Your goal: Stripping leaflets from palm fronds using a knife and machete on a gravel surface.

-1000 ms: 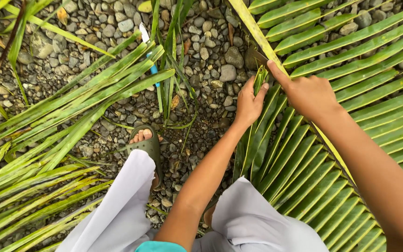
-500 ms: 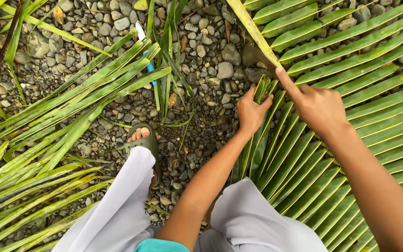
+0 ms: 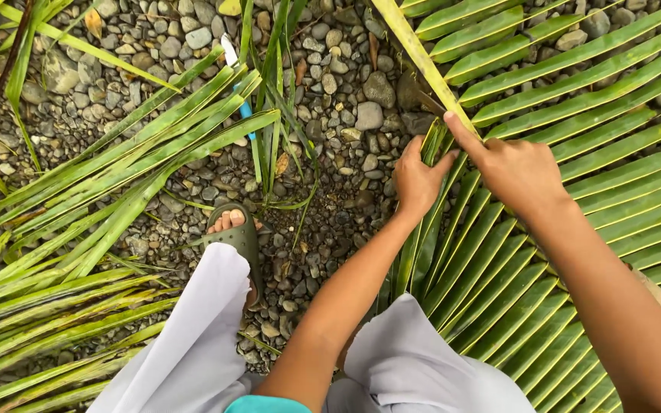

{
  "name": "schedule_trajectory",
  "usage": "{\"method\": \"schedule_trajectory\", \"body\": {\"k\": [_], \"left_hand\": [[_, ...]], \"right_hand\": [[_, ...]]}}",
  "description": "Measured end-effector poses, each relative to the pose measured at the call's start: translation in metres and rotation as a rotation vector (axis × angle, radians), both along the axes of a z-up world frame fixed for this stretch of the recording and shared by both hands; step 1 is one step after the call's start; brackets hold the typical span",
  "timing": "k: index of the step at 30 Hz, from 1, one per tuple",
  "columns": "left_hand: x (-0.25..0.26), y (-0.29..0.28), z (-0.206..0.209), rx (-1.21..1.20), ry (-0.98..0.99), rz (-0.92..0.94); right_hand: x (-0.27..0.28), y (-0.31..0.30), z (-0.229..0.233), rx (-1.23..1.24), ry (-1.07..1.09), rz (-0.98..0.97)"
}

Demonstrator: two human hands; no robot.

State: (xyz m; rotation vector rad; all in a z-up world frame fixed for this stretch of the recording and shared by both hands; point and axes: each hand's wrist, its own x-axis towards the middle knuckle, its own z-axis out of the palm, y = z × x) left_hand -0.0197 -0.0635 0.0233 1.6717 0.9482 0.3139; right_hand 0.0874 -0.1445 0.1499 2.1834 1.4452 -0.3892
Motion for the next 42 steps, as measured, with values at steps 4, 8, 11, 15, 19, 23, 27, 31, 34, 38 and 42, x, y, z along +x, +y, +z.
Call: {"method": "schedule_trajectory", "body": {"k": [4,8,11,15,19,23,27,31,34,38,42], "left_hand": [[0.001,-0.008,0.0,-0.104,-0.156,0.114],[0.0,-0.01,-0.006,-0.398,-0.245,0.185],[0.003,-0.011,-0.01,-0.377,-0.236,0.232],[-0.002,-0.009,-0.007,-0.341,-0.214,0.209],[0.006,-0.003,-0.012,-0.352,-0.211,0.181],[0.0,-0.008,-0.007,-0.403,-0.246,0.199],[-0.001,-0.01,-0.007,-0.392,-0.228,0.201],[-0.001,-0.009,-0.019,-0.339,-0.221,0.251],[0.008,-0.003,-0.024,-0.308,-0.19,0.268],[0.003,-0.006,-0.008,-0.295,-0.208,0.236],[-0.001,-0.007,-0.015,-0.28,-0.227,0.218]], "right_hand": [[-0.003,-0.012,-0.003,0.101,-0.005,0.062],[-0.006,-0.024,-0.001,0.367,0.033,-0.024],[-0.006,-0.024,0.018,0.616,-0.196,0.089],[-0.005,-0.025,-0.001,0.684,-0.105,0.092],[0.001,-0.015,-0.009,0.159,0.044,-0.037],[-0.008,-0.027,-0.002,0.356,0.033,-0.039],[-0.008,-0.028,0.005,0.733,-0.107,0.095],[-0.018,-0.018,-0.006,0.38,-0.046,0.059],[-0.014,-0.009,0.005,0.393,-0.11,0.072],[-0.011,0.0,0.035,0.507,-0.113,0.052],[-0.018,0.003,0.041,0.612,-0.263,0.127]]}}
